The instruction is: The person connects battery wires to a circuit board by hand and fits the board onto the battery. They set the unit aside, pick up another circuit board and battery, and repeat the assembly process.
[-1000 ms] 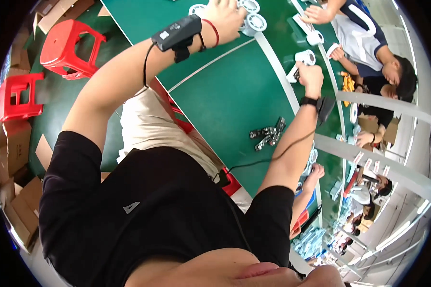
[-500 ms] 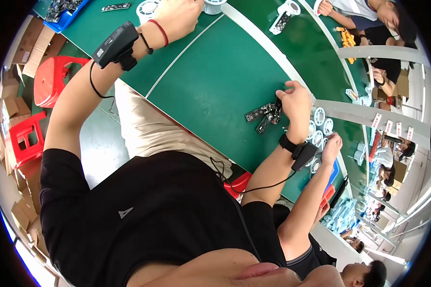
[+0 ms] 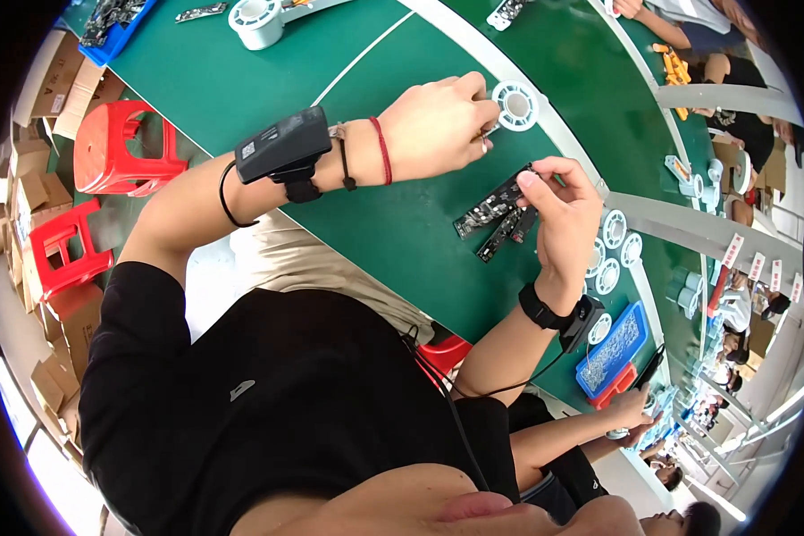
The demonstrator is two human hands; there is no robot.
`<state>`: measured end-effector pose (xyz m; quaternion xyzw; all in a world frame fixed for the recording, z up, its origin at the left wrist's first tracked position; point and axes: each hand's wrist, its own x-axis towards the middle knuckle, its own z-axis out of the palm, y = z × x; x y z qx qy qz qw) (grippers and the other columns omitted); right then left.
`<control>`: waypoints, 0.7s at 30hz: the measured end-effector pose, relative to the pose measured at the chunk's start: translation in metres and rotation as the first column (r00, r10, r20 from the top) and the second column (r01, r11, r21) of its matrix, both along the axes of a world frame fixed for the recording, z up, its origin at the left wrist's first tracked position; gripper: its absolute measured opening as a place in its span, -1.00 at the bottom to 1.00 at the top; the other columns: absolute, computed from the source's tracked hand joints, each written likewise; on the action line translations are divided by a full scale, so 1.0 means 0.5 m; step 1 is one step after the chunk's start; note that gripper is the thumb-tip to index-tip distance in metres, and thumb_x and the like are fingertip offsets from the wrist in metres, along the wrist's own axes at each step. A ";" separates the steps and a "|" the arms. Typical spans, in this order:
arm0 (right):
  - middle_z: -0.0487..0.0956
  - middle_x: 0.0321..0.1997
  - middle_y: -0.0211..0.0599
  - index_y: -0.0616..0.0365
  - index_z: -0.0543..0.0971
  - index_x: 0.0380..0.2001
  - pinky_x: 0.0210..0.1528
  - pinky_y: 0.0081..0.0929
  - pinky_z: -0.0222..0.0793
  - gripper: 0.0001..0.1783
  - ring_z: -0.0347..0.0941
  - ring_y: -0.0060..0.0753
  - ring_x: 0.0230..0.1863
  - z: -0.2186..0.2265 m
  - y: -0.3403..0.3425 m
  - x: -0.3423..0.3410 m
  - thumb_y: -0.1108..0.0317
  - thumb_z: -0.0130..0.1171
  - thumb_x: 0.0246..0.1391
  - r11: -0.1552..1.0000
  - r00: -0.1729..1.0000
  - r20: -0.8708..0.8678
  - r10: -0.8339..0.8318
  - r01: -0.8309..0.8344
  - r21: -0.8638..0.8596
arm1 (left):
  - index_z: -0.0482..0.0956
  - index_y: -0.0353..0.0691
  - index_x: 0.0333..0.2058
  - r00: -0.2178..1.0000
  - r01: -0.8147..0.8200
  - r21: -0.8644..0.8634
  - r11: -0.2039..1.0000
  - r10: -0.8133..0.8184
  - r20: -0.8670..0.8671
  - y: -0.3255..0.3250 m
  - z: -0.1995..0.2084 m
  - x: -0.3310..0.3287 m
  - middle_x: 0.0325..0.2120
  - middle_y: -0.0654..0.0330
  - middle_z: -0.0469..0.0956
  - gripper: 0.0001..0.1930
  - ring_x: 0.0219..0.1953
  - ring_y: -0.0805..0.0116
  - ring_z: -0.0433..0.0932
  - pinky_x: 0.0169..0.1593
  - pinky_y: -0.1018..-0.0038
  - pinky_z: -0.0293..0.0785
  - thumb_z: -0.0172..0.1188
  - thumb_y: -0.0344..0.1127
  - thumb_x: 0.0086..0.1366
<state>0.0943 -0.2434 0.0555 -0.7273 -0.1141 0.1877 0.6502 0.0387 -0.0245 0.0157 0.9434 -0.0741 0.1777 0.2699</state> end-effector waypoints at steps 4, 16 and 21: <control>0.55 -0.31 -0.37 0.29 0.57 -0.20 -0.32 -0.60 0.50 -0.77 0.49 -0.57 -0.39 0.000 0.026 -0.019 0.60 0.37 0.08 0.992 0.993 -0.074 0.097 -0.091 0.083 | 0.61 -0.26 -0.17 0.992 -0.053 -0.362 0.931 0.008 -0.125 0.005 0.077 -0.041 -0.18 0.10 0.58 -0.72 -0.20 0.16 0.64 -0.17 0.31 0.58 0.40 -0.28 0.20; 0.58 -0.16 -0.28 0.22 0.58 -0.11 -0.37 -0.56 0.51 -0.72 0.53 -0.52 -0.39 0.028 0.107 -0.051 0.58 0.35 0.09 0.976 0.899 0.420 0.128 -0.040 -0.212 | 0.55 -0.27 0.01 0.970 0.038 -0.769 0.638 -0.210 -0.126 0.091 -0.001 -0.004 -0.22 0.32 0.57 -0.68 -0.19 0.46 0.56 -0.09 0.50 0.50 0.32 -0.26 0.37; 0.61 -0.08 -0.27 0.12 0.67 -0.16 -0.35 -0.49 0.51 -0.75 0.60 -0.38 -0.40 0.021 0.131 -0.044 0.56 0.34 0.06 0.734 0.619 0.568 0.542 -0.019 -0.679 | 0.52 -0.28 0.08 0.903 -0.005 -0.843 0.538 -0.360 -0.235 0.112 -0.018 0.028 -0.24 0.33 0.54 -0.68 -0.18 0.54 0.52 -0.08 0.54 0.47 0.16 -0.21 0.49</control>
